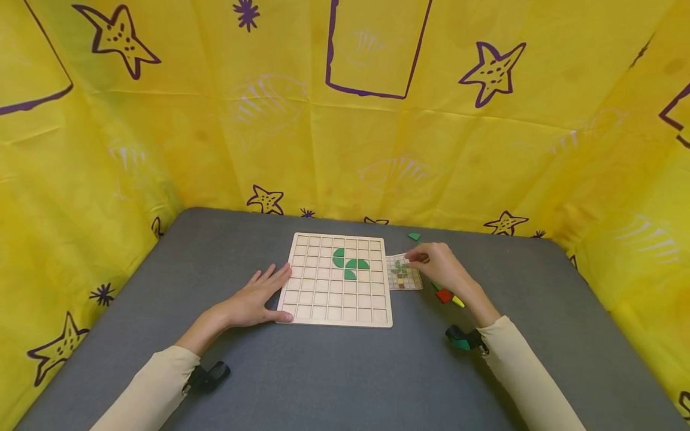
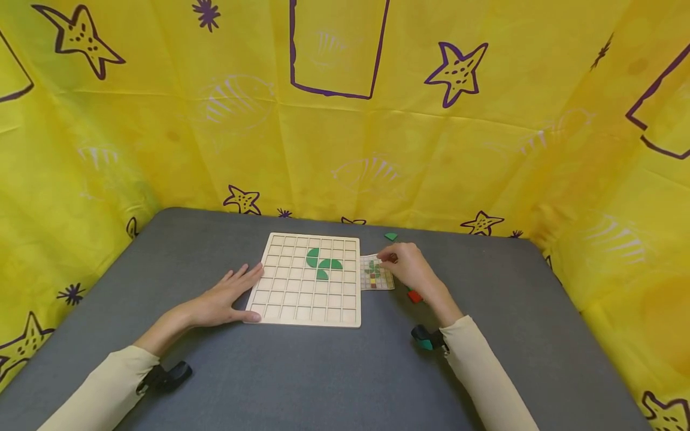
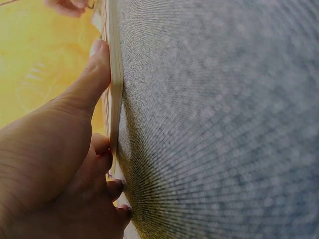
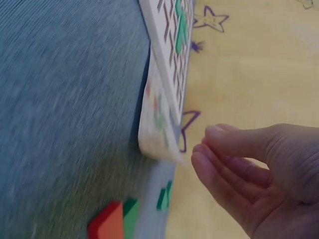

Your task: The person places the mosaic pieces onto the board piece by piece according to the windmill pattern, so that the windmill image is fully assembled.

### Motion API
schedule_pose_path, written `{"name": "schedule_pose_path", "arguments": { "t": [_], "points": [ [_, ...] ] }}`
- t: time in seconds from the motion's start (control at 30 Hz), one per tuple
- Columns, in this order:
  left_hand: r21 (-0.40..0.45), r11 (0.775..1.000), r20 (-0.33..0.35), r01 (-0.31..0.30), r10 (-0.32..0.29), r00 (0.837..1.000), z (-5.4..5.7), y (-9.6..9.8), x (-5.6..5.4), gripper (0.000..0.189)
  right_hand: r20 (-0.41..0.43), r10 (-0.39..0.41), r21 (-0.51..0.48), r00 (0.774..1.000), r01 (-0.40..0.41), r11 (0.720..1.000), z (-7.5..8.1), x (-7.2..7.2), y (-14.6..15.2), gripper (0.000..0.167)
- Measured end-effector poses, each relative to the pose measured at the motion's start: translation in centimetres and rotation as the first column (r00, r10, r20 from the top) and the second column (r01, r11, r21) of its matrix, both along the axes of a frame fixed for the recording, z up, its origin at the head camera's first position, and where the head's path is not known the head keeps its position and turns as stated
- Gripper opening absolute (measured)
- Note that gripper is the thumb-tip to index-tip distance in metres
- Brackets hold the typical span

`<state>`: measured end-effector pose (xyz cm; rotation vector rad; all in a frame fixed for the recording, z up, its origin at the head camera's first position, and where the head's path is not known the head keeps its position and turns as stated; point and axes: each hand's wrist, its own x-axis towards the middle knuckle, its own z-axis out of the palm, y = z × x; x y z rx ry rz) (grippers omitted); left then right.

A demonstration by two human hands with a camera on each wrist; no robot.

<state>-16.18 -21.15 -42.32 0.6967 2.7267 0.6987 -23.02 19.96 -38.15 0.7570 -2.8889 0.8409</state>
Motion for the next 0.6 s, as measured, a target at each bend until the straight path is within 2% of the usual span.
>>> {"name": "schedule_pose_path", "arguments": {
  "t": [0.2,0.37,0.6],
  "points": [
    [0.004,1.000,0.004,-0.003,0.003,1.000,0.1,0.0,0.2,0.104,0.030,0.009,0.027,1.000,-0.010,1.000,-0.4,0.1,2.0,0.019],
    [0.007,1.000,0.006,-0.006,0.006,1.000,0.0,-0.1,0.3,0.104,0.108,0.011,0.066,0.994,-0.018,0.998,-0.4,0.3,3.4,0.025],
    [0.018,1.000,-0.010,0.009,-0.009,1.000,-0.2,-0.1,0.1,0.106,0.221,0.029,0.089,0.975,-0.050,0.995,-0.1,0.5,4.7,0.027]
  ]
}}
